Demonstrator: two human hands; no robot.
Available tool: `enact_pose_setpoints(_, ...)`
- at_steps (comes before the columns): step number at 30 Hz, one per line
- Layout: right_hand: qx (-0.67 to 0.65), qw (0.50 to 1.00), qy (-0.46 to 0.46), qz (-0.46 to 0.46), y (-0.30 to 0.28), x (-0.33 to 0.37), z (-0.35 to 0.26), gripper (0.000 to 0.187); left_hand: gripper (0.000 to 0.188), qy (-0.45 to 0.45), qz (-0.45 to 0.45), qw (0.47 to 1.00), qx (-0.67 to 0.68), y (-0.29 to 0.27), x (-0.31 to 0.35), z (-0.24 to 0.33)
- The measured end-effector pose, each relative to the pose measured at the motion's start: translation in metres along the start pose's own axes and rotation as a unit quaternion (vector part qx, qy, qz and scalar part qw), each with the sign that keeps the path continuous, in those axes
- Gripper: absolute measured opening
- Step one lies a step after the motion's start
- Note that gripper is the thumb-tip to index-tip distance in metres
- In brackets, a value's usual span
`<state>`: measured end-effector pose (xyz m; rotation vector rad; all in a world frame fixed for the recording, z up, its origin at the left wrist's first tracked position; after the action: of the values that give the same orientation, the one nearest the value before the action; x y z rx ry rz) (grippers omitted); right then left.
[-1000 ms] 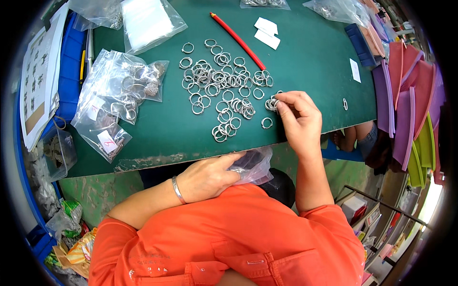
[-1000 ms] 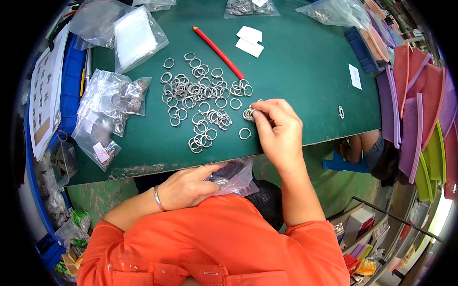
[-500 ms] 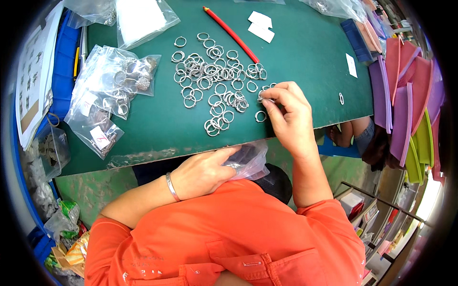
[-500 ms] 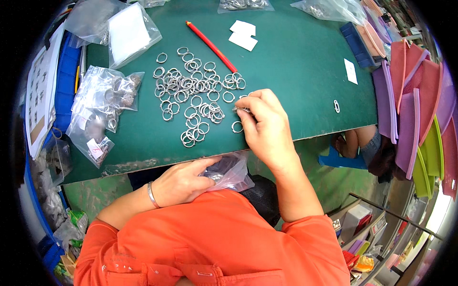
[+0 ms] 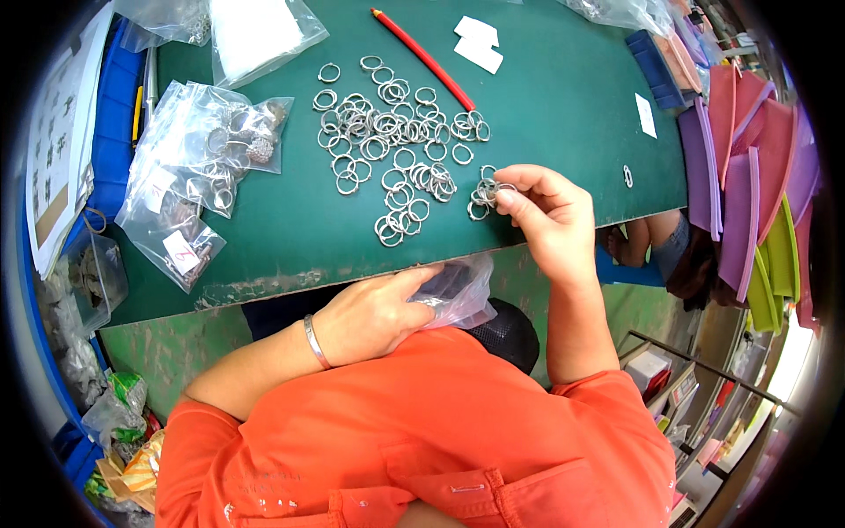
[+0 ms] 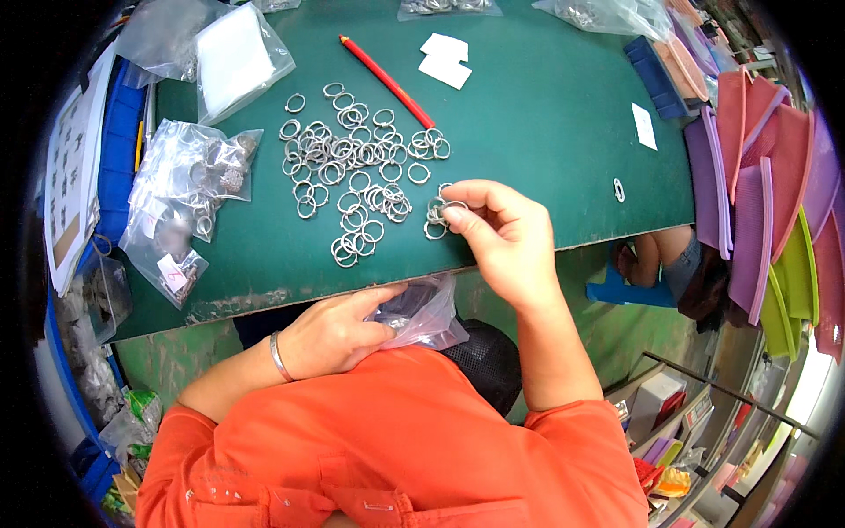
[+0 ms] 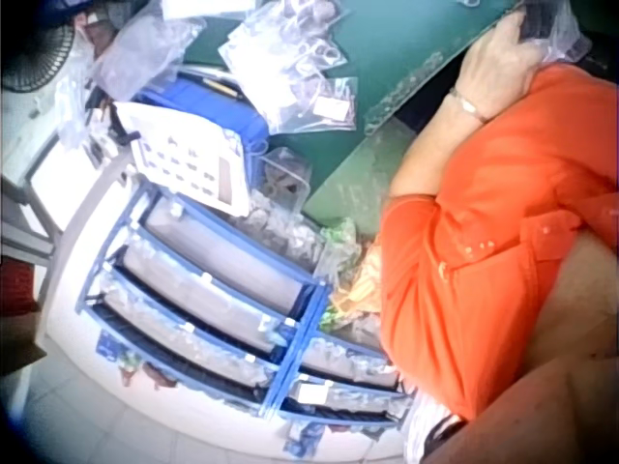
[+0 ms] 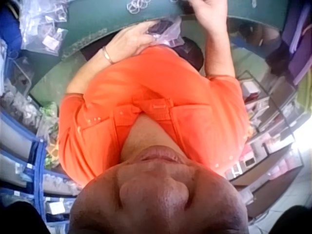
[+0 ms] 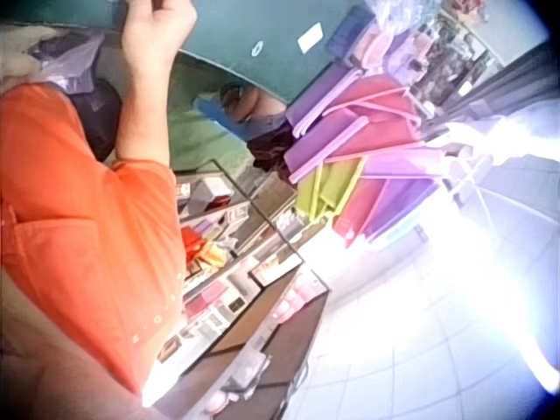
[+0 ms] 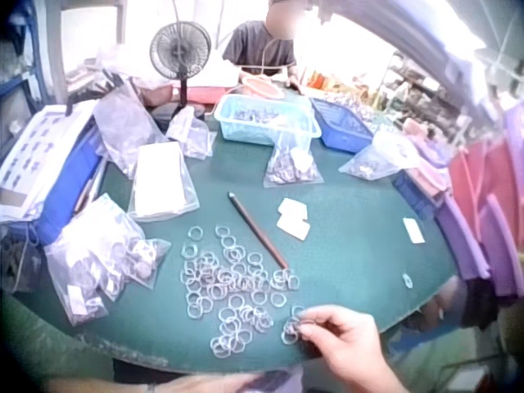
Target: The person sorts and packs small metal rings and decorative silver components into clear plastic bags at a workbench. They handle the items by hand, placing them into bags and occasionally using a red pencil to move pieces. The person also inspects a cluster of decorative components and separates them before packaging.
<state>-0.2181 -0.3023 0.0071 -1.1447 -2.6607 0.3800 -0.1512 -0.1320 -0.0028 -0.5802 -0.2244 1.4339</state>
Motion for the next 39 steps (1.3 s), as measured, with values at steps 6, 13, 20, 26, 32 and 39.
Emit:
enact_pose_setpoints(6, 0.077, 0.989, -0.065, 0.108, -0.033, -0.006, -0.005, 0.011, 0.005, 0.012, 0.005, 1.000, -0.001, 0.000, 0.001, 0.000)
enact_pose_setpoints(13, 0.241, 0.966, -0.084, 0.038, -0.019, 0.008, -0.011, 0.015, 0.006, 0.023, -0.004, 1.000, -0.002, 0.003, -0.001, 0.001)
enact_pose_setpoints(20, 0.242, 0.966, -0.081, 0.031, -0.007, 0.007, -0.012, 0.015, 0.007, 0.038, -0.004, 0.999, -0.014, 0.003, -0.002, 0.005)
enact_pose_setpoints(26, 0.131, 0.990, -0.034, 0.041, -0.021, 0.016, -0.010, 0.013, 0.008, 0.042, -0.005, 0.999, -0.011, 0.005, -0.001, 0.005)
enact_pose_setpoints(32, 0.207, 0.939, -0.203, -0.186, 0.037, 0.048, -0.057, 0.022, 0.009, 0.048, -0.011, 0.999, -0.004, 0.006, -0.001, 0.007)
enact_pose_setpoints(39, 0.296, 0.935, -0.193, 0.018, 0.020, 0.020, -0.051, 0.011, 0.011, 0.049, -0.014, 0.999, -0.019, 0.007, -0.001, 0.011)
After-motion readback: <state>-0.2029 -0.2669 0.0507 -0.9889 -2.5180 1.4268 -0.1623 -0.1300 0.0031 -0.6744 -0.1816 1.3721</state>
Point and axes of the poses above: each hand's wrist, its own x-axis away from the middle knuckle, its own y-axis out of the palm, z = x × y, the point moved 10 cm from there along -x, towards the middle knuckle, and after that the axes turned 5 degrees about x, right-handed, at the moved point
